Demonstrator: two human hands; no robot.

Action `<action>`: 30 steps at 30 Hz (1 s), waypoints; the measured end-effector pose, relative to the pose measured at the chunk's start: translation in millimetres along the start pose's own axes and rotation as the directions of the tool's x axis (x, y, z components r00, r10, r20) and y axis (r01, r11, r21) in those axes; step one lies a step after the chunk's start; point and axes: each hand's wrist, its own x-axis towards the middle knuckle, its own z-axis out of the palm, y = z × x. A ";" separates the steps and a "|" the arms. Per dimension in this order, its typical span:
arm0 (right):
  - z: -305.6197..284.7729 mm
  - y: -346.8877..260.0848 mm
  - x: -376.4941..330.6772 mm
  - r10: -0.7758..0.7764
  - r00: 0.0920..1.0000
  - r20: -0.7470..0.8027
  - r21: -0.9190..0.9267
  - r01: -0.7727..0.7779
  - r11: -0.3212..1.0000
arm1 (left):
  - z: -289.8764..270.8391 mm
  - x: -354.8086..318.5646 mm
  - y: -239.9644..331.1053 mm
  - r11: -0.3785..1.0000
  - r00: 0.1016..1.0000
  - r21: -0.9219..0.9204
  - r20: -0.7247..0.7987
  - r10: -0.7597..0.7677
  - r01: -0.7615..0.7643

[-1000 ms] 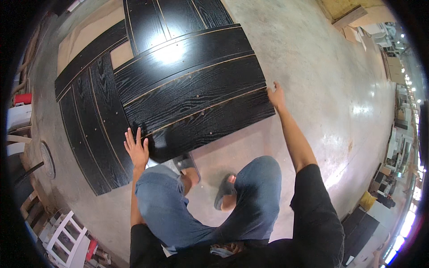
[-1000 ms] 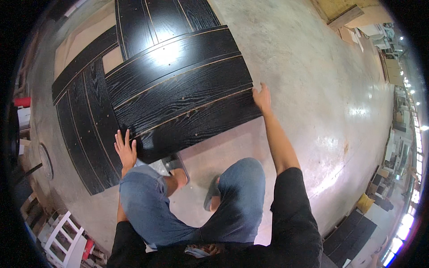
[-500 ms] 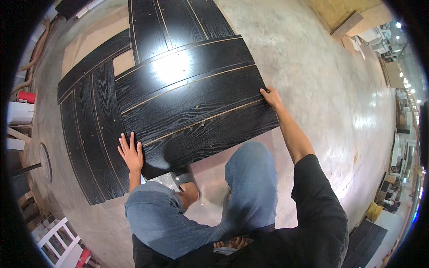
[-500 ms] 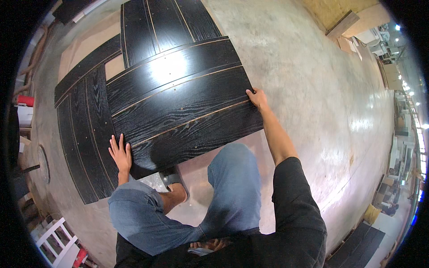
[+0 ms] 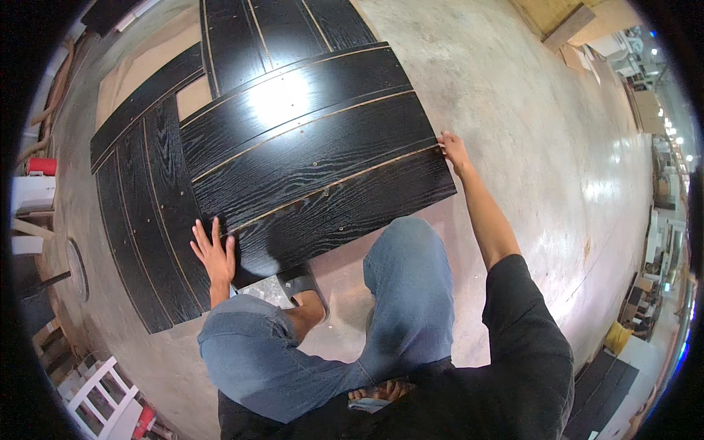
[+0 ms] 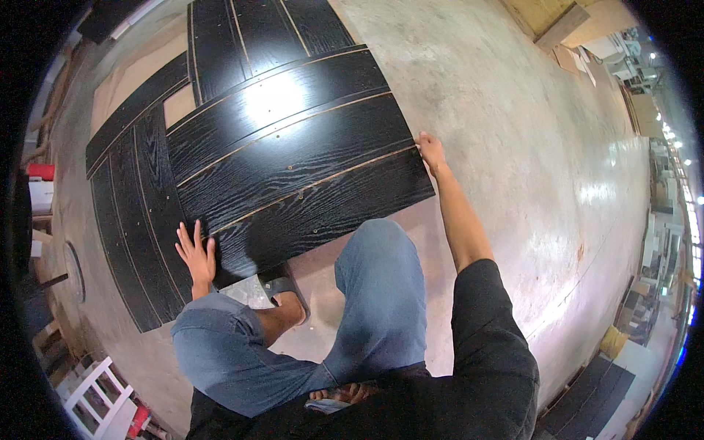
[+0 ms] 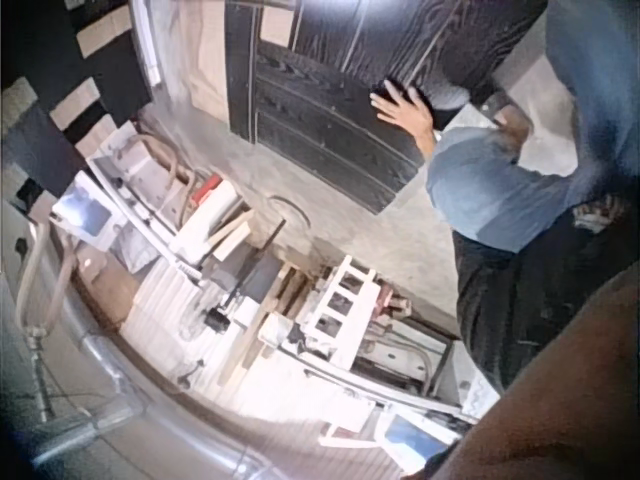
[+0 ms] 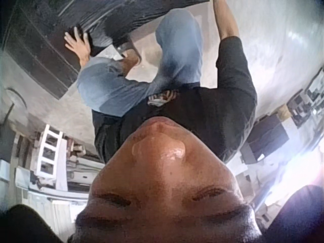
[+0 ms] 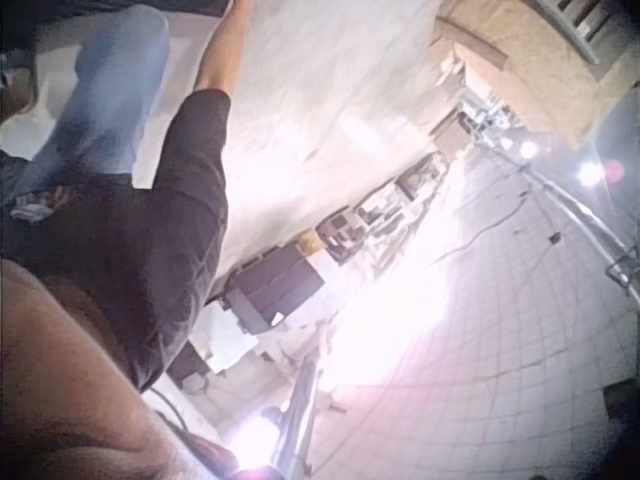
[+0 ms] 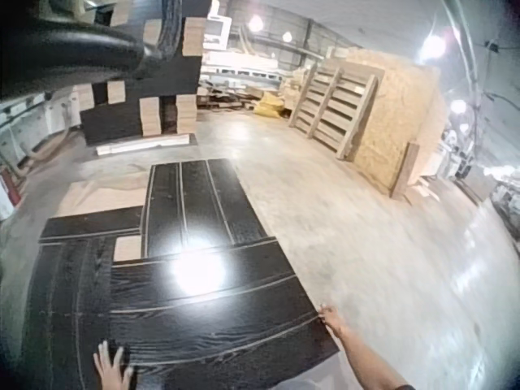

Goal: The person picks up dark wood panels from a stack, places them on a flat surface, and arranges them side-by-side by hand.

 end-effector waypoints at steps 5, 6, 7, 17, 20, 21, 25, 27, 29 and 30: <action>-6.3 27.7 -54.8 -0.198 0.978 0.071 -0.140 0.206 0.969 | -23.4 -71.0 12.0 0.956 0.937 -0.109 0.198 0.289 -0.272; -8.6 32.4 -63.4 -0.197 0.976 0.088 -0.188 0.211 0.959 | -14.2 -82.9 5.8 0.953 0.930 -0.094 0.210 0.301 -0.287; -6.2 33.5 -71.5 -0.201 0.972 0.122 -0.225 0.225 0.948 | -13.8 -85.3 3.7 0.965 0.932 -0.081 0.252 0.261 -0.248; 7.7 35.4 -87.1 -0.198 0.972 0.125 -0.237 0.223 0.946 | -25.4 -71.0 -0.4 0.979 0.949 -0.015 0.241 0.203 -0.205; 9.7 30.4 -88.9 -0.182 0.977 0.111 -0.241 0.204 0.949 | -26.8 -76.2 -0.2 0.983 0.950 -0.031 0.253 0.184 -0.183; 10.1 32.2 -87.9 -0.189 0.979 0.083 -0.243 0.204 0.948 | -25.3 -76.4 0.2 0.983 0.952 -0.038 0.245 0.183 -0.179; 10.5 32.6 -84.6 -0.202 0.978 0.051 -0.239 0.209 0.948 | -21.5 -76.2 -0.4 0.983 0.960 -0.065 0.216 0.180 -0.169; 13.0 27.6 -90.3 -0.203 0.977 0.067 -0.222 0.213 0.952 | -19.7 -76.1 -1.8 0.984 0.963 -0.073 0.203 0.176 -0.165; 14.5 25.0 -92.5 -0.189 0.980 0.069 -0.230 0.200 0.952 | -17.7 -75.6 -3.3 0.982 0.965 -0.081 0.185 0.184 -0.172; 15.3 25.3 -91.9 -0.174 0.983 0.062 -0.247 0.184 0.951 | -17.7 -75.0 -4.1 0.982 0.967 -0.080 0.176 0.183 -0.171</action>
